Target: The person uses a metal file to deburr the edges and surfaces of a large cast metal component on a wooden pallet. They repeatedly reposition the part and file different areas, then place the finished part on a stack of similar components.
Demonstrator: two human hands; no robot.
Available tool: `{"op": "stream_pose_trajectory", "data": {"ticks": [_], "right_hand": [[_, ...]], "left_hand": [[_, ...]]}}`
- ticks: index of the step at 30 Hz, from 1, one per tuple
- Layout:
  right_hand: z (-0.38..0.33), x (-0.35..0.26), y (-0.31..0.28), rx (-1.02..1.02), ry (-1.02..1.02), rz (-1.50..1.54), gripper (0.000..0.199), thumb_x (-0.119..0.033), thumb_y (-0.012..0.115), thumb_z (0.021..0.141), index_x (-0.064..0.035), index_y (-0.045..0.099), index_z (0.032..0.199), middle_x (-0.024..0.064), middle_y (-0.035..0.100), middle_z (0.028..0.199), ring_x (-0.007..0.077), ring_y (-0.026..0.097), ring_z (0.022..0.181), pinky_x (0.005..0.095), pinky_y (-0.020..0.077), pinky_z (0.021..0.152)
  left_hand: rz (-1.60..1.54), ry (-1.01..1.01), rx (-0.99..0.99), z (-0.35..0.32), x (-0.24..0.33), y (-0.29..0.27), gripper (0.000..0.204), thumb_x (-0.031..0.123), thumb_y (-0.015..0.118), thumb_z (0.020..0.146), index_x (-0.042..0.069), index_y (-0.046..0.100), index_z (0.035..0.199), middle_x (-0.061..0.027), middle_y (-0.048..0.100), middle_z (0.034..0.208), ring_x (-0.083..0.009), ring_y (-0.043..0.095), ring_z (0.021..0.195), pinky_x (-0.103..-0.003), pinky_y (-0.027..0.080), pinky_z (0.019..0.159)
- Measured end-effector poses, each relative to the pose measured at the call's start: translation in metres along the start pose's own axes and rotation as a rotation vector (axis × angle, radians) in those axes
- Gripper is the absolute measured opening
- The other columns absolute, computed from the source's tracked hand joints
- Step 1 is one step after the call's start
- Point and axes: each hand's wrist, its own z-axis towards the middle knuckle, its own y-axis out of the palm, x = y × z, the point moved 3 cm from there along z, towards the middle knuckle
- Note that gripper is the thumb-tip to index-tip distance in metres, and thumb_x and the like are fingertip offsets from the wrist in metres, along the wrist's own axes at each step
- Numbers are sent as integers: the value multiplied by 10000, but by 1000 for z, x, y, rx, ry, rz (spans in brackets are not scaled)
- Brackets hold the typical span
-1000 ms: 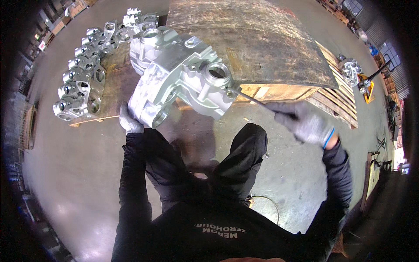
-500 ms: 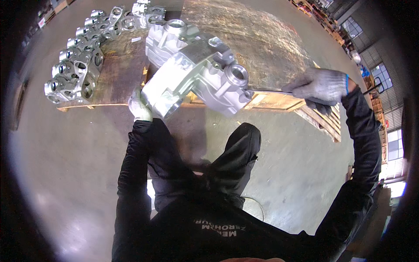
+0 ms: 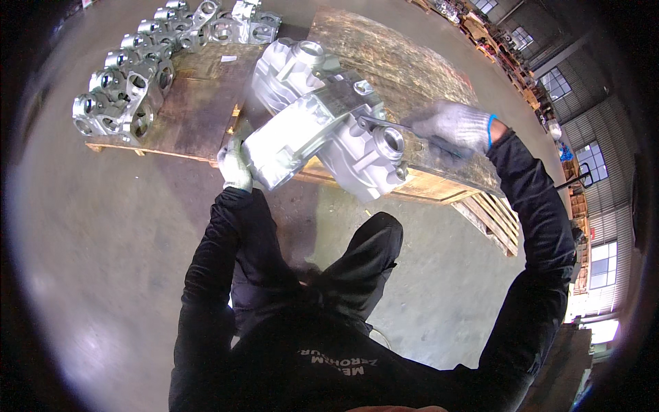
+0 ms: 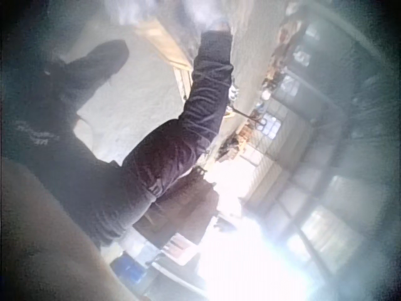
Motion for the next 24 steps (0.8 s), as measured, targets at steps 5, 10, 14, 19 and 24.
{"op": "stream_pose_trajectory", "data": {"ticks": [5,10,14,19,24], "right_hand": [[-19,-3,-15,12,111,-82,510,-359,553,1028,-131,600,1482,51,634,673,162,630,500,336,552,489],[-1,-20,-22,111,-24,-696,403,-283,632,943,-111,740,1290,127,737,772,216,696,635,379,560,636],[7,-51,-12,186,-281,-1052,329,-233,680,850,-157,796,1148,145,761,903,320,724,810,411,559,750],[-21,-92,-19,360,-400,-959,312,-176,662,791,-84,804,1053,218,738,874,400,720,817,450,569,742],[-1,-90,-32,606,-399,-899,435,-165,627,895,-97,716,1315,192,775,1004,282,760,874,376,588,825]], "left_hand": [[-27,-50,-27,-4,3,3,266,263,710,986,57,666,823,19,625,768,-94,546,652,-281,438,589],[-102,-53,-7,-2,-1,3,248,250,681,1002,60,694,842,33,623,755,-81,546,637,-274,428,572],[-65,-52,-28,4,-6,-2,227,254,698,991,48,688,898,4,648,816,-111,579,698,-294,464,624],[-84,-45,-56,4,-9,-5,262,263,752,950,17,669,981,-53,676,908,-168,633,797,-330,530,719],[-42,-115,-30,-1,-7,-6,261,255,745,954,26,646,1034,-44,662,921,-164,623,807,-334,528,717]]}}
